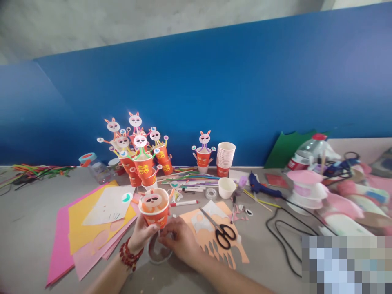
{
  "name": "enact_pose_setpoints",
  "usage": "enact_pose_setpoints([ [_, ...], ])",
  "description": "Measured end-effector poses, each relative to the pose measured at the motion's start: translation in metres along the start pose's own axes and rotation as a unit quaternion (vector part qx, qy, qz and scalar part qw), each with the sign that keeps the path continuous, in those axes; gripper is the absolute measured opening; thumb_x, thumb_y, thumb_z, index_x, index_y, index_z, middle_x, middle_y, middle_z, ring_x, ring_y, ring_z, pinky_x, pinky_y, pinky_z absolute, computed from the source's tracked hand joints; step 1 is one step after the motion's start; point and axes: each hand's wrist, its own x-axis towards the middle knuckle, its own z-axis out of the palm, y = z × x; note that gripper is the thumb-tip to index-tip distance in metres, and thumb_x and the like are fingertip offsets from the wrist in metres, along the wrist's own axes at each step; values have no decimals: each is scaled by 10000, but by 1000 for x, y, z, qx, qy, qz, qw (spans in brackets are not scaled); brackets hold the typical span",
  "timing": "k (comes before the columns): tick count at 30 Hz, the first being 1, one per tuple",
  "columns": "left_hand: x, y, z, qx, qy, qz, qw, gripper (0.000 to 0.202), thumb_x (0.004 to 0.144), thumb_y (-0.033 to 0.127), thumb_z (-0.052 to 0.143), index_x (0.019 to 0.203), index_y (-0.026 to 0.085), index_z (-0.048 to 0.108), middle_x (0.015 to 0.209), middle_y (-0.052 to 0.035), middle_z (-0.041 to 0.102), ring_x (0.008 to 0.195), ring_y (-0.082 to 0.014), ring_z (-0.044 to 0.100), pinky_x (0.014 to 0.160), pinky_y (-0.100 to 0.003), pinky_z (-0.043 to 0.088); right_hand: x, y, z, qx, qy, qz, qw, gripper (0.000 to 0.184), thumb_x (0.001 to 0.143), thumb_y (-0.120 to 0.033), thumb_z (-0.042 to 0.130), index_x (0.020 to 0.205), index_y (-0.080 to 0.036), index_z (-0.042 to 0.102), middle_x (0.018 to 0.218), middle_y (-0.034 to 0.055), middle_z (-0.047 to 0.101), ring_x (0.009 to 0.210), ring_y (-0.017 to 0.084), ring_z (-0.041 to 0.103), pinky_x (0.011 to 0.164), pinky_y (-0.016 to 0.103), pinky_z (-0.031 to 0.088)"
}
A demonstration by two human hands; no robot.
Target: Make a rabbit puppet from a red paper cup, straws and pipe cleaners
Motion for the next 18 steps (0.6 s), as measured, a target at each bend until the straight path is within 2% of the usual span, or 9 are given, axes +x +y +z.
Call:
enact_pose_setpoints([
  [3,-1,1,0,6,6,-4,1000,682,592,425,866,1163,177,586,989,-125,741,854,-292,708,767,-388,582,0,-1,0,19,17,-12,1000,72,825,-270,755,890,-255,783,979,30,734,952,218,636,881,321,447],
  [6,-1,-1,1,6,8,-16,1000,665,598,418,866,1152,172,594,1040,-142,732,909,-306,701,809,-407,572,1,-1,-1,39,45,-12,998,139,857,-371,718,903,-263,791,960,52,729,948,232,633,879,336,465],
  [11,-3,-14,4,18,-16,-24,999,588,602,417,869,1074,157,632,1071,-144,718,976,-312,677,876,-420,542,6,-3,-1,139,104,-10,985,285,797,-535,720,877,-271,791,967,65,744,939,273,643,913,389,483],
  [18,-4,-20,5,25,-19,-23,999,557,628,400,858,1072,164,617,1067,-130,704,964,-296,661,873,-419,534,5,-8,2,292,99,55,950,294,715,-516,797,812,-239,792,876,51,750,931,286,651,897,410,500],
])
